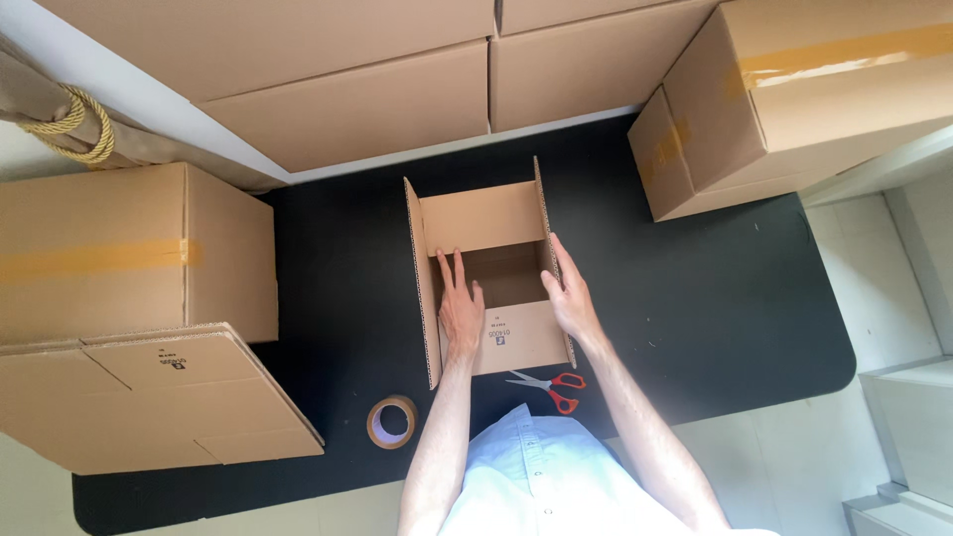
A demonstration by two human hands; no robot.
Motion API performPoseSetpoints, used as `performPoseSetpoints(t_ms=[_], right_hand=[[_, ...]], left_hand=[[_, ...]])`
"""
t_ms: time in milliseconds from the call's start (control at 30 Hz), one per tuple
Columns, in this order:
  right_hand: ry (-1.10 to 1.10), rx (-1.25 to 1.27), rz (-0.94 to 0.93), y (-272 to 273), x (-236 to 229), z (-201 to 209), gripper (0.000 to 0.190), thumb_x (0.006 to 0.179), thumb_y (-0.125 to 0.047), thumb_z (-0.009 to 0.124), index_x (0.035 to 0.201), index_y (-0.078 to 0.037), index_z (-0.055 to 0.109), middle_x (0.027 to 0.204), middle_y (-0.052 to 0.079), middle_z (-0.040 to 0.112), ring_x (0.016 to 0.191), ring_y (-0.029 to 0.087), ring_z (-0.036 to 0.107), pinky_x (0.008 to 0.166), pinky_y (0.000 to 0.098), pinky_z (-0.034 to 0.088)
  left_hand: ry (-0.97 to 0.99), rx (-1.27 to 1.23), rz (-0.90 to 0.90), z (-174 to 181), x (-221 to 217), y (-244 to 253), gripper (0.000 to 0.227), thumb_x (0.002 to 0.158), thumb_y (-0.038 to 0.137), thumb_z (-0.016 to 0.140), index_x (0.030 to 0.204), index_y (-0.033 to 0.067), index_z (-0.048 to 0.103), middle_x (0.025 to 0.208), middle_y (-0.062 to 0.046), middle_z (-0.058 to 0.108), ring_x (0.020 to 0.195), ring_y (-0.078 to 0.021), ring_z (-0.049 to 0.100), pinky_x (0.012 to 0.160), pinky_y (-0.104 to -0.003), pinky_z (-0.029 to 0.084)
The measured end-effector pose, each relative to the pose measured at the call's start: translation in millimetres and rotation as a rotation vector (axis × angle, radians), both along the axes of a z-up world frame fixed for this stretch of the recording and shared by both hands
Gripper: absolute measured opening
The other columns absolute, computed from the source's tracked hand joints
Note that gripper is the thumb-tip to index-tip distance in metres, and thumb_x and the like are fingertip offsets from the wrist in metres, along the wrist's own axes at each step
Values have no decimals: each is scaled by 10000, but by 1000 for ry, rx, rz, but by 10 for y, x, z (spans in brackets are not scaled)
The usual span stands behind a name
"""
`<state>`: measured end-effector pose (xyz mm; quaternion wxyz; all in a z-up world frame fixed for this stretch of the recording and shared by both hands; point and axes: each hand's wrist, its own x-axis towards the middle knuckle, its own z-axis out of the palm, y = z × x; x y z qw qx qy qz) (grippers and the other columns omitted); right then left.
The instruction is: The person folds the top flaps of a cardboard box and seals them with tape, using scissors to cut the tape. They then pick up a flat cardboard sheet and unfold it into a box shape.
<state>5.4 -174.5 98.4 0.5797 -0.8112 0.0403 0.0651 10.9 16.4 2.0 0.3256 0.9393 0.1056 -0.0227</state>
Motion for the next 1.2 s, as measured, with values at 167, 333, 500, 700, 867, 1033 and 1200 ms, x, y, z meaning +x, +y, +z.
performPoseSetpoints(t_ms=[167, 333, 500, 700, 867, 1033, 1200], right_hand=[[-40, -29, 25, 199, -2, -146, 640, 1005, -84, 497, 1619, -101, 316, 1635, 249, 316, 1512, 451, 282, 1238, 600, 237], [13, -89, 44, 470, -52, -217, 675, 1001, -128, 511, 1638, -152, 289, 1660, 256, 239, 1536, 464, 194, 1234, 661, 122], [-27, -515, 214, 580, -142, -625, 815, 941, -384, 644, 1648, -231, 269, 1722, 203, 97, 1585, 407, 16, 1199, 691, -36], [-81, -723, 336, 486, -294, -814, 751, 958, -609, 498, 1616, -287, 332, 1734, 101, 139, 1597, 297, 43, 1213, 624, -74], [-105, -875, 345, 478, -371, -858, 726, 967, -632, 483, 1619, -376, 293, 1738, 4, 143, 1598, 227, 57, 1221, 634, -74], [-77, -887, 339, 490, -359, -831, 726, 955, -641, 475, 1615, -402, 289, 1736, -23, 150, 1596, 209, 74, 1233, 633, -51], [-75, -897, 342, 491, -348, -810, 727, 954, -635, 473, 1616, -412, 272, 1735, -28, 151, 1596, 210, 88, 1237, 648, -19]], left_hand=[[-4, -22, 10, -44, -22, 7, 753, 992, 133, 520, 1646, 292, 183, 1729, -81, -9, 1230, -476, 604, 859, -561, 624], [-24, -21, 22, -80, -44, -3, 761, 977, 132, 546, 1641, 282, 206, 1728, -88, 16, 1192, -498, 617, 843, -590, 614], [-7, -38, 25, 116, -85, 7, 745, 982, 128, 531, 1638, 302, 223, 1731, -67, 14, 1211, -469, 618, 856, -562, 621], [-40, -67, 33, 130, -88, 13, 727, 980, 131, 516, 1633, 288, 237, 1724, -87, 60, 1137, -517, 635, 832, -601, 602], [-31, -53, 36, 164, -101, 13, 716, 989, 150, 495, 1630, 330, 234, 1730, -33, 45, 1141, -491, 643, 849, -576, 607], [-28, -64, 35, 168, -106, 15, 695, 995, 154, 481, 1626, 332, 249, 1731, -32, 40, 1135, -489, 646, 846, -559, 611], [-44, -78, 33, 77, -121, 14, 615, 1008, 166, 470, 1592, 306, 335, 1731, -26, 62, 1082, -493, 666, 845, -573, 607]])
